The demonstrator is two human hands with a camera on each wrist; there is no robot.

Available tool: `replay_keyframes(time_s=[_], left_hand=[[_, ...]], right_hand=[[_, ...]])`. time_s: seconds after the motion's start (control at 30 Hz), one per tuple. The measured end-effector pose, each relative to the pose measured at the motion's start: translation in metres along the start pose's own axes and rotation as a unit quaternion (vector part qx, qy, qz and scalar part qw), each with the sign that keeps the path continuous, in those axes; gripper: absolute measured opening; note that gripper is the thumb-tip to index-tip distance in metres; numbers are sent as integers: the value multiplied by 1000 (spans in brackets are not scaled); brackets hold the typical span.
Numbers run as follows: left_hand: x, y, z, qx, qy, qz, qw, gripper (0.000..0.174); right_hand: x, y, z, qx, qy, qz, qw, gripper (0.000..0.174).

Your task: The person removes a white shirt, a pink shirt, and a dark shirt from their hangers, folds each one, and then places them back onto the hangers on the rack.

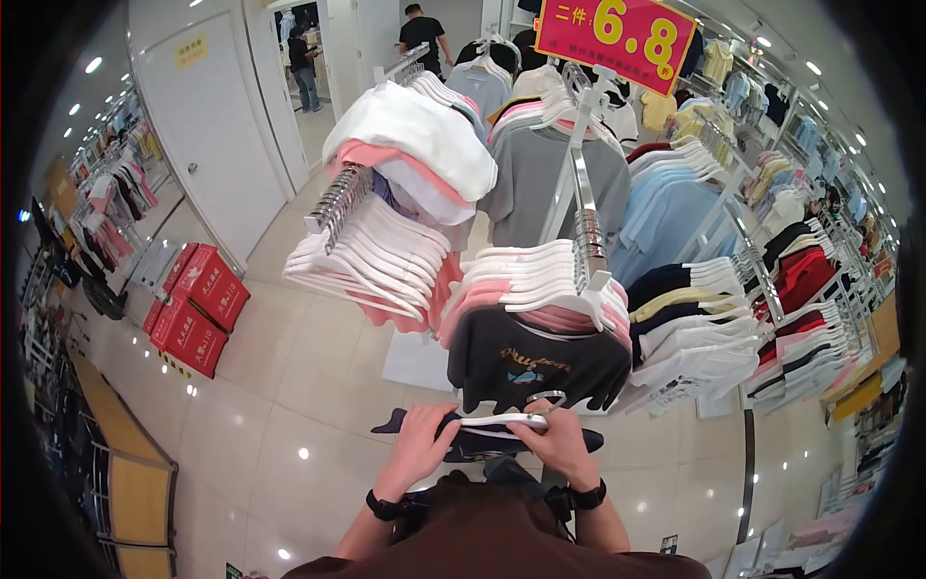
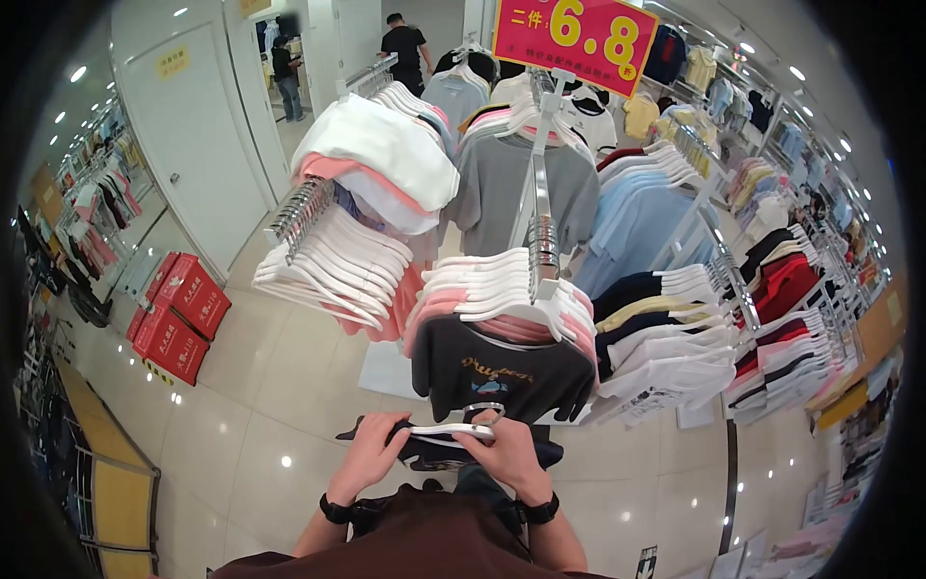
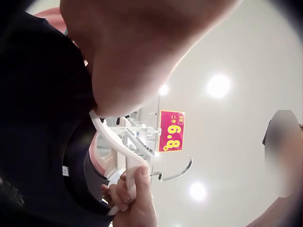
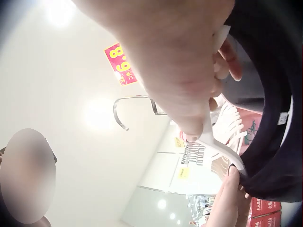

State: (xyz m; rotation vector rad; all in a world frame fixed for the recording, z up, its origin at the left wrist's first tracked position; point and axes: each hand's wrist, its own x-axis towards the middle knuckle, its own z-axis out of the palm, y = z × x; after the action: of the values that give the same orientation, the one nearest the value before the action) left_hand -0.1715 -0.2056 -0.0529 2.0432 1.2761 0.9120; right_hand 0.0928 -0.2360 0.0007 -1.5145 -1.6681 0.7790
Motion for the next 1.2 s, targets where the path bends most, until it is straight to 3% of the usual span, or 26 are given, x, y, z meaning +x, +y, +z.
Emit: replay_keyframes(time_s=[0.07, 0.13, 0.4, 0.5, 0.6, 0.9, 1.07, 1.2], left_hand=[[-2, 4, -6, -8, 1, 5, 1000, 32], [-3, 9, -13, 11, -73, -11, 997, 32], [-9, 8, 1, 5, -65, 28, 997, 22], [-8, 9, 7, -12, -46, 35, 998, 22], [-3, 17, 6, -23, -13, 15, 1000, 20], [56, 29, 16, -76, 117, 78, 987, 12], [100, 36, 18, -73, 138, 69, 985, 8], [127, 31, 29, -49, 122, 71, 989, 15]], right_hand=[[-2, 4, -5, -7, 12, 9, 1000, 28], [-3, 3, -8, 8, 21, 9, 1000, 27], [-6, 14, -16, 10, 31, 45, 998, 30], [-10, 15, -17, 49, 31, 18, 998, 31], [-9, 15, -21, 43, 26, 60, 997, 32], [41, 2, -57, 51, 81, 23, 995, 24], [82, 10, -72, 75, 85, -1, 994, 26], [107, 26, -82, 67, 87, 4, 994, 31]])
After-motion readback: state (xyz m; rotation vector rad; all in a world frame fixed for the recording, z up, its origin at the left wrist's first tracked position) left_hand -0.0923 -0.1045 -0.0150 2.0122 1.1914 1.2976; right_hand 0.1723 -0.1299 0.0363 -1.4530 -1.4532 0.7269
